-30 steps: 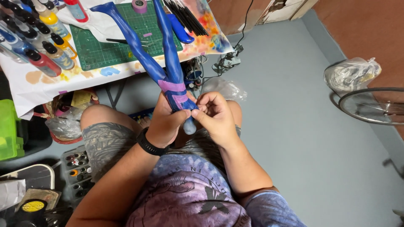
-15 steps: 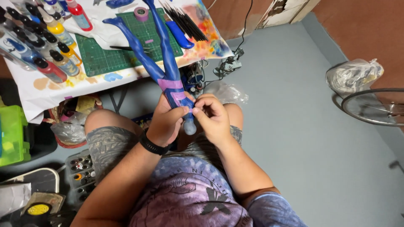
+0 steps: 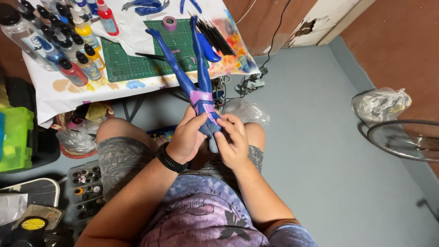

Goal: Applying masking tape to a figurine to prepare it for painting at a workstation.

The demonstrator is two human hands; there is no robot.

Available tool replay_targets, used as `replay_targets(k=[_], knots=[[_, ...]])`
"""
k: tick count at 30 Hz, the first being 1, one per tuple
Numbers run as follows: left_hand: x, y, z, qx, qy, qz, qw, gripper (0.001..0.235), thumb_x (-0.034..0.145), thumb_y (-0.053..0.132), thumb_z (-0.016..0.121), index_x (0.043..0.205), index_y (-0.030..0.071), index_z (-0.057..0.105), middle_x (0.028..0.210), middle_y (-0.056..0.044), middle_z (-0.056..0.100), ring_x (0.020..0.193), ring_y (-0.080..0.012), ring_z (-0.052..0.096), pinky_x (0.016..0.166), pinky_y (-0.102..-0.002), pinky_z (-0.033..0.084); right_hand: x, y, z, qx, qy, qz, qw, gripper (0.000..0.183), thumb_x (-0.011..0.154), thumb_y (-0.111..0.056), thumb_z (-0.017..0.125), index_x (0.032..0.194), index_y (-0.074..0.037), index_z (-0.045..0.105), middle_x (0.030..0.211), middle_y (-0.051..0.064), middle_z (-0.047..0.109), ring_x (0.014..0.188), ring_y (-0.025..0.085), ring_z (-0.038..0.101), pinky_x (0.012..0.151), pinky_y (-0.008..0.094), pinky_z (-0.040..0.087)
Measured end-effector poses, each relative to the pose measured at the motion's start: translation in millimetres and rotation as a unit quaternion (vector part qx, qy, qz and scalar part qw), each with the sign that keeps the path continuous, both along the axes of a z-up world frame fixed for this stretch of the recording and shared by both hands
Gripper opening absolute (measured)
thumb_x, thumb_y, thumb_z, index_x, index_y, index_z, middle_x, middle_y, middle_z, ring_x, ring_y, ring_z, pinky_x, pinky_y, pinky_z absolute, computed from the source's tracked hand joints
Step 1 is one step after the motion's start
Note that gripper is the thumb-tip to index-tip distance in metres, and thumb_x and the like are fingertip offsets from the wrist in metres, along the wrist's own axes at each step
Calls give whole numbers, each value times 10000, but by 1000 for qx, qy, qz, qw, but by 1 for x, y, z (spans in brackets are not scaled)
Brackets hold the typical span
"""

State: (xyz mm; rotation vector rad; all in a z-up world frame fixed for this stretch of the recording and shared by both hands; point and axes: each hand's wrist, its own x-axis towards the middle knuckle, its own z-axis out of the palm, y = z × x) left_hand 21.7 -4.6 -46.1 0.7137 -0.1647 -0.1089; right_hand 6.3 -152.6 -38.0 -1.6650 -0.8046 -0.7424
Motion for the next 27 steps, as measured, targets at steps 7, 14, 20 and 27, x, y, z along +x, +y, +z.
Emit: replay_targets(k=[7, 14, 20, 27], knots=[[-3, 3, 7, 57, 24, 0, 998, 509, 966, 90, 566, 1450, 144, 414, 998, -177, 656, 716, -324, 679, 462, -448, 590, 4, 2, 2, -72, -80, -57, 993, 315, 941, -27, 677, 1250, 35, 695, 1151, 243, 642, 1027, 380, 667, 893, 452, 551], [4, 3, 2, 84, 62, -6, 995, 420, 1058, 259, 457, 1465, 157, 457, 1263, -92, 634, 1100, -233, 619, 999, -584, 476, 4, -6, -32, 25, 103, -5, 994, 457, 959, -1, 661, 1401, 21, 544, 1290, 185, 614, 1139, 260, 614, 968, 407, 515], [-1, 6, 14, 150, 86, 33, 984, 414, 1072, 262, 485, 1444, 81, 507, 1250, -104, 653, 1089, -220, 641, 993, -546, 514, 13, 7, -47, 188, 281, 104, 935, 642, 912, 60, 687, 1485, -13, 408, 1286, 97, 610, 1095, 120, 651, 932, 280, 559], [-22, 15, 66, 158, 81, -29, 984, 786, 1067, 541, 310, 1588, -26, 157, 1662, -232, 24, 1530, -400, -23, 1165, -640, -67, 6, 12, -27, 325, 314, 182, 873, 595, 897, 15, 702, 1439, 63, 462, 1116, 133, 645, 952, 171, 722, 786, 287, 624]])
